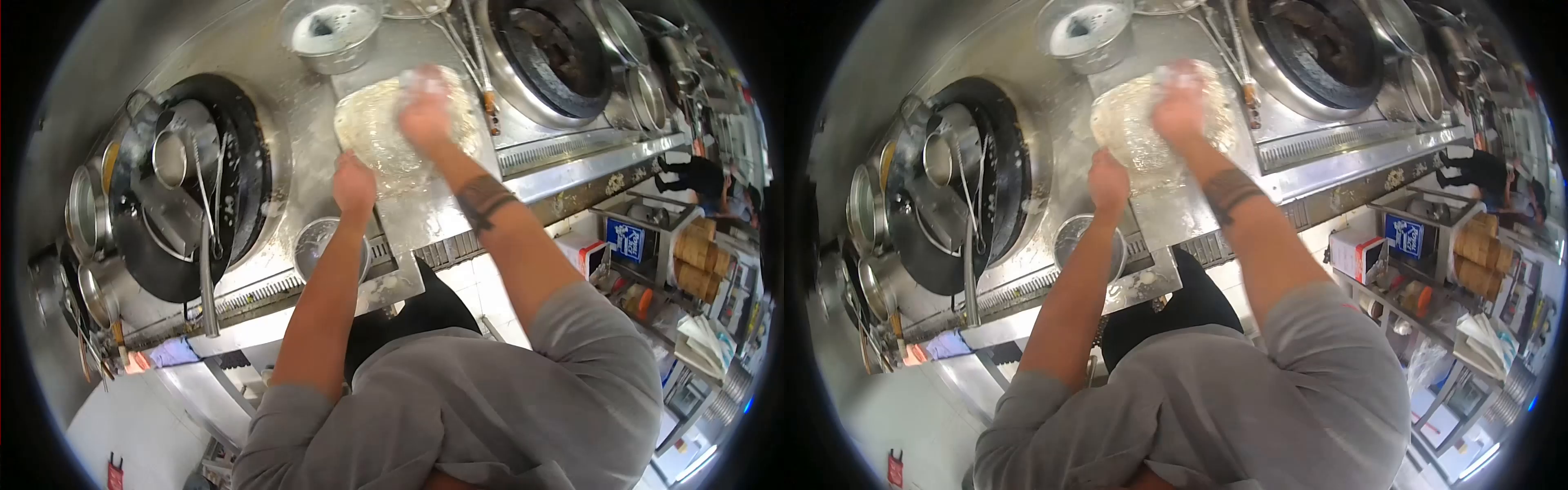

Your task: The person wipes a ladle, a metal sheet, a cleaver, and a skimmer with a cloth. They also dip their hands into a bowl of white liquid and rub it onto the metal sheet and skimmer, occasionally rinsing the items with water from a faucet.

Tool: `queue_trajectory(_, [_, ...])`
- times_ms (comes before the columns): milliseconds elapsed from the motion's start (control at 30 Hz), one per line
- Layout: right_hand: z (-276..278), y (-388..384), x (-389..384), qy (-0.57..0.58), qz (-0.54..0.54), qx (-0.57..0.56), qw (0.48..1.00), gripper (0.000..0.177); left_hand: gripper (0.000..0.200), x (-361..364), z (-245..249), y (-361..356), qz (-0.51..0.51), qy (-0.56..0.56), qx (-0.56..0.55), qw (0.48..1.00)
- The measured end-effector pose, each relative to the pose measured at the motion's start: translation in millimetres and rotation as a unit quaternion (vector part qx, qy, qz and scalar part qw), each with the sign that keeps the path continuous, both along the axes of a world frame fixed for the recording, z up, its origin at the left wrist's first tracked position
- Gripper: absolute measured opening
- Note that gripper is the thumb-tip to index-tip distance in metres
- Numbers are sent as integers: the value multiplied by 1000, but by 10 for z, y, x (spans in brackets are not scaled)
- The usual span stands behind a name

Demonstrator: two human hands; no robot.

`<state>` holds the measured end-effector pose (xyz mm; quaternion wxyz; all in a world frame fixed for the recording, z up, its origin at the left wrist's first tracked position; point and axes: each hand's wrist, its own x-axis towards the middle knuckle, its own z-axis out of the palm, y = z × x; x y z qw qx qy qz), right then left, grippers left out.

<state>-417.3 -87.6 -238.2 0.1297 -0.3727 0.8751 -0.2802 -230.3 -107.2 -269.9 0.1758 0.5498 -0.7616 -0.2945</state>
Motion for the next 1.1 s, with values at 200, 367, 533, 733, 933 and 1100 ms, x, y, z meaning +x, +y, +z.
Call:
queue_trajectory(200, [-126,465,585,123,325,-168,923,49,17,90,-507,52,65,237,44,968])
queue_trajectory(367, [345,972,69,180,136,28,974,44,34,0,210,147,-30,97,62,993])
queue_trajectory(533, [-22,911,213,165,103,-94,976,41,51,-167,124,-153,-264,-17,-243,933])
queue_trajectory(733, [190,794,-22,249,199,89,944,58,55,-45,-46,-256,-364,64,-160,915])
queue_trajectory(933, [-70,-196,375,257,189,12,948,54,66,-27,43,-292,-348,54,-149,924])
queue_trajectory(1100, [-63,521,115,190,343,-33,919,56,100,156,272,-382,-283,78,-45,955])
